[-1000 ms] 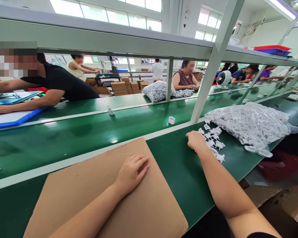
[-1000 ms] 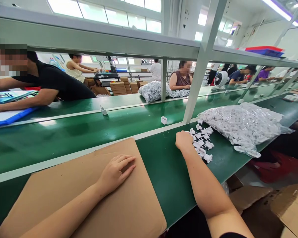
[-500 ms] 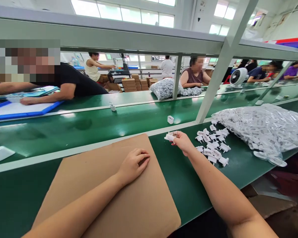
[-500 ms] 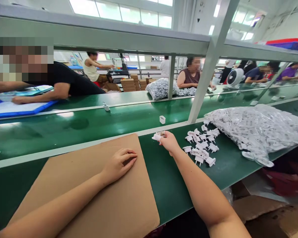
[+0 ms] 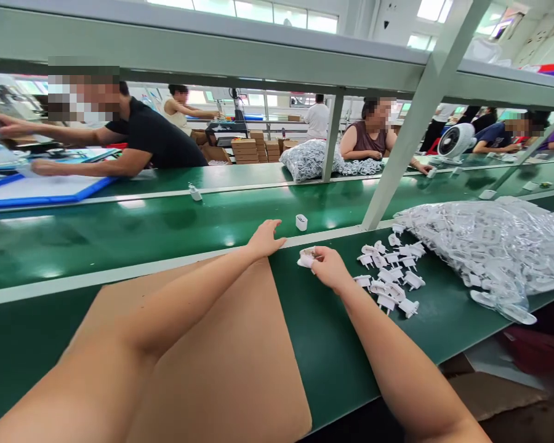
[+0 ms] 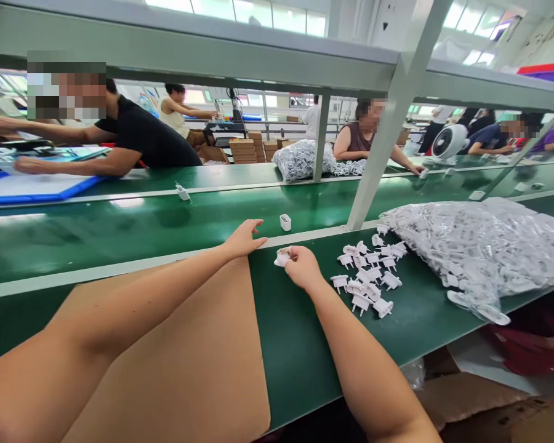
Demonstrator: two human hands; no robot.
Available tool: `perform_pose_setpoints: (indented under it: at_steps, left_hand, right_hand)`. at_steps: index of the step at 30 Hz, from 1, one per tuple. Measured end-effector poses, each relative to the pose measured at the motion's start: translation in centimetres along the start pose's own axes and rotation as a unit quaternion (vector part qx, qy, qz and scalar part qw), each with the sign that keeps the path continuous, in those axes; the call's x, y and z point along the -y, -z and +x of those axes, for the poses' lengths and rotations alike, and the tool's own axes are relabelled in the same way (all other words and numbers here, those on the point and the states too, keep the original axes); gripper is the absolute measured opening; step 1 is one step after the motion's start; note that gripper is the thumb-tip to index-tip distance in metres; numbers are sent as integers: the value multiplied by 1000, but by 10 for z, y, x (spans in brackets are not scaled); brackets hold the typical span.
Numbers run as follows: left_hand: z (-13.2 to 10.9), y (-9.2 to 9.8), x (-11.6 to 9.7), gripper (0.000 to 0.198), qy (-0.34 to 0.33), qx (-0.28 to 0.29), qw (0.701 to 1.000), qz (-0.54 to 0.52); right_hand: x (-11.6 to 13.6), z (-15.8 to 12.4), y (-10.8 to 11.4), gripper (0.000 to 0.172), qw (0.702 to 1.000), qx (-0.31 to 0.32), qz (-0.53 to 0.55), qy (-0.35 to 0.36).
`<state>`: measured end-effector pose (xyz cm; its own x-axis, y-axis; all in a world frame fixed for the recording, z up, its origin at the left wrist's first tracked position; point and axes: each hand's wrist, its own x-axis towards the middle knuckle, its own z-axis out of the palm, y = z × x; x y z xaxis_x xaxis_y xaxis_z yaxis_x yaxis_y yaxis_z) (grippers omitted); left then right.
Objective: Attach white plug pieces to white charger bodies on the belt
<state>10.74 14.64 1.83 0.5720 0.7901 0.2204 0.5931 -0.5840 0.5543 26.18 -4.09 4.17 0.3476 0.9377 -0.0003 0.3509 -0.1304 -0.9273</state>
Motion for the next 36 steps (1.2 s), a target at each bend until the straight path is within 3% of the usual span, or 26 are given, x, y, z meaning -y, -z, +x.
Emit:
perform_pose_setpoints:
  at_steps: [3, 6, 10, 13, 16, 20, 22, 25, 28, 32, 36]
  left_hand:
    - [36, -16, -3, 85, -19, 5, 1000, 8]
    - [56, -28, -5, 90, -84, 50, 994, 52]
    - [65, -31, -10, 53, -119, 79, 987, 78]
    - [61, -20, -13, 28, -107, 68, 989, 82]
    - [39, 2, -14, 34, -95, 46, 992, 75]
    - [-28, 34, -15, 36, -87, 24, 996, 3]
    - [-69, 42, -19, 31, -89, 40, 995, -34]
    - [-124, 41, -26, 25, -82, 55, 992, -85]
    - [-160, 28, -29, 24, -49, 42, 986, -155]
    - [-178, 13, -24, 37, -41, 10, 969, -243]
    - [-176, 11, -16, 33, -43, 24, 961, -272]
  right_hand:
    - [3, -10, -2, 29, 962, 2, -248, 114]
    - [6, -16, -5, 35, 922, 47, -365, 122]
    - [5, -17, -7, 36, 917, 71, -381, 92]
    - [0, -14, -7, 33, 932, 55, -347, 93]
    - [-5, -7, -4, 28, 963, 6, -257, 88]
    - [-7, 2, -5, 20, 990, -80, -48, 104]
    - [-5, 2, -9, 29, 991, -69, 66, 90]
    - [4, -5, -18, 45, 984, 4, 172, 53]
    - [14, -18, -27, 47, 979, 65, 192, 28]
    - [18, -30, -36, 43, 982, 95, 159, 28]
    - [19, -39, -41, 28, 989, 52, 16, 135]
